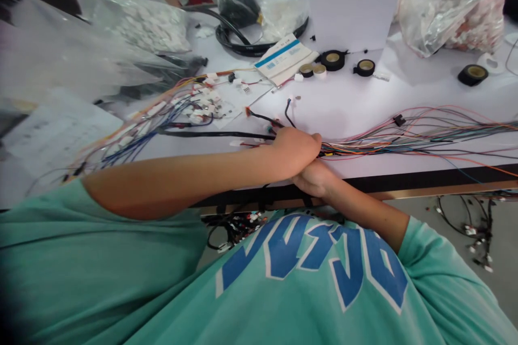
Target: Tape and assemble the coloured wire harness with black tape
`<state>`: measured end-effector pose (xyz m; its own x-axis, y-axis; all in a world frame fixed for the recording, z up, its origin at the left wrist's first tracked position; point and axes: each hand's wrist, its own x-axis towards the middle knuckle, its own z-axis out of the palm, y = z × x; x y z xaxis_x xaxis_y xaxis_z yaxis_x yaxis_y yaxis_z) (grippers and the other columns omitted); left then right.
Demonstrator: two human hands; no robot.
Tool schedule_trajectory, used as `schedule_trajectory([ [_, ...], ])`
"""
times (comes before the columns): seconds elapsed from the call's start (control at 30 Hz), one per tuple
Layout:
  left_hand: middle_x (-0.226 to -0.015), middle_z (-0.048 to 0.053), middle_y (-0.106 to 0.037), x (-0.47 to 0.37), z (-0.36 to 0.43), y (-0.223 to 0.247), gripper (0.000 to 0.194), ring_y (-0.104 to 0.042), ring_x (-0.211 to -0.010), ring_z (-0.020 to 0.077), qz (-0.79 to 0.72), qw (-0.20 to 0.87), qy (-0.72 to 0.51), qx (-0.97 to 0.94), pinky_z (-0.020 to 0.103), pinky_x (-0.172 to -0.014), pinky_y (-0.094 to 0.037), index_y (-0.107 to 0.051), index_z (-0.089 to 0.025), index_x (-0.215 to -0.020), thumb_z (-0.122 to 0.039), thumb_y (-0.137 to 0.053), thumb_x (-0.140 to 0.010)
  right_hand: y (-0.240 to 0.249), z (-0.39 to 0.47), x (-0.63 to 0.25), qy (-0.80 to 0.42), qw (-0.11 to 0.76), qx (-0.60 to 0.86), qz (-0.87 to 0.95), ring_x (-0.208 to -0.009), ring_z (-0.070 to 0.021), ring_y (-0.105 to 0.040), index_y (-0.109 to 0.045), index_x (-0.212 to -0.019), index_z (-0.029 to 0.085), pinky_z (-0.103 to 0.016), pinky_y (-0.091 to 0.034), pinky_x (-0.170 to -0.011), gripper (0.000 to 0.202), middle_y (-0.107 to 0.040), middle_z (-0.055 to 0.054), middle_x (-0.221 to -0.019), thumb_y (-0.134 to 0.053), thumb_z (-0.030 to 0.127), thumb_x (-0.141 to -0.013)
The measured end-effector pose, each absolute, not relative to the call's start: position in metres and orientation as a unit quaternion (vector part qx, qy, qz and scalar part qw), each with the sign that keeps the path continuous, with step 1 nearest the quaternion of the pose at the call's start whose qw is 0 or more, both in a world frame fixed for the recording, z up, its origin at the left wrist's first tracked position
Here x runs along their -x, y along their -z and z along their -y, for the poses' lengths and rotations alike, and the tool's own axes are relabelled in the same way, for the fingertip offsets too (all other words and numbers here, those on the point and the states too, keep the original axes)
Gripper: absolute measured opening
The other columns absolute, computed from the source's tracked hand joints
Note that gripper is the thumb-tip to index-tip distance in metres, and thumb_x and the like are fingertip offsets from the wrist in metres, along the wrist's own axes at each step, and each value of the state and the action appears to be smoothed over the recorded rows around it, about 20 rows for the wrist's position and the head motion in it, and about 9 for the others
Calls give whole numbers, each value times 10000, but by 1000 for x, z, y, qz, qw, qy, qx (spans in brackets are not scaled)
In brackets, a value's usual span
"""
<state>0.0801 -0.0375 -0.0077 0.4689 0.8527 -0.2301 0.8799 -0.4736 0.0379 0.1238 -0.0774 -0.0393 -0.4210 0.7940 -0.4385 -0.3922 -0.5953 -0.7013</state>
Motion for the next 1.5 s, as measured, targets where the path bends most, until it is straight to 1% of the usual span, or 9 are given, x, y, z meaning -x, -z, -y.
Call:
schedule_trajectory([
  [0.17,-927,232,-693,-77,54,-9,305,-669,-893,292,-432,20,196,-880,366,-709,-476,-601,-24,-1023,-13,-378,-814,34,81,-181,-761,172,441,443,-640,-112,-631,-649,-706,166,-245,-514,-662,147,-683,9,-672,-587,54,-636],
  [0.23,-866,236,-693,-73,58,1,293,-679,-847,292,-407,6,169,-898,372,-676,-483,-605,-5,-976,-3,-361,-814,22,73,-208,-686,90,442,570,-580,-119,-617,-656,-695,156,-239,-489,-581,110,-670,4,-635,-567,98,-664],
  [0.4,-729,232,-676,-65,67,27,347,-686,-715,271,-386,-38,103,-916,318,-542,-476,-620,-4,-892,35,-286,-803,0,34,-206,-342,223,557,723,-724,-131,-611,-651,-889,140,-251,-443,-678,196,-682,-33,-812,-499,169,-768],
  [0.53,-724,235,-672,-61,72,31,377,-684,-690,276,-398,-77,86,-910,308,-504,-480,-628,-17,-909,18,-264,-815,3,11,-166,-283,74,505,812,-828,-180,-607,-650,-1007,131,-271,-409,-713,281,-686,-81,-921,-553,283,-791],
  [0.63,-770,233,-674,-57,75,30,403,-687,-723,284,-415,-65,91,-903,329,-522,-503,-616,-33,-956,-20,-228,-849,6,8,-157,-265,51,505,820,-863,-187,-606,-630,-1085,150,-268,-396,-719,329,-684,-76,-954,-547,282,-795],
  [0.9,-866,203,-678,-47,73,25,284,-684,-846,288,-494,46,151,-855,351,-652,-522,-476,-48,-1109,-112,-308,-890,20,10,-165,-379,168,496,763,-752,-136,-583,-650,-947,130,-258,-417,-705,250,-655,-40,-843,-598,197,-712],
  [1.1,-892,142,-682,-41,67,24,240,-674,-847,250,-572,137,71,-806,313,-690,-489,-453,-93,-1088,-212,-419,-883,25,11,-170,-564,334,557,509,-535,-78,-474,-527,-754,155,-221,-395,-553,171,-503,47,-591,-594,60,-628],
  [1.3,-867,68,-663,-36,57,22,240,-642,-781,200,-604,200,-42,-771,283,-669,-450,-492,-144,-1025,-280,-518,-828,11,11,-182,-689,376,509,353,-413,-56,-386,-438,-615,179,-187,-279,-436,144,-385,81,-457,-487,43,-619],
  [1.5,-902,82,-688,-35,43,9,209,-632,-871,218,-548,199,19,-812,290,-720,-433,-595,-144,-941,-267,-449,-855,4,22,-199,-677,386,514,359,-396,-64,-394,-451,-595,183,-188,-193,-390,104,-421,66,-421,-453,81,-573],
])
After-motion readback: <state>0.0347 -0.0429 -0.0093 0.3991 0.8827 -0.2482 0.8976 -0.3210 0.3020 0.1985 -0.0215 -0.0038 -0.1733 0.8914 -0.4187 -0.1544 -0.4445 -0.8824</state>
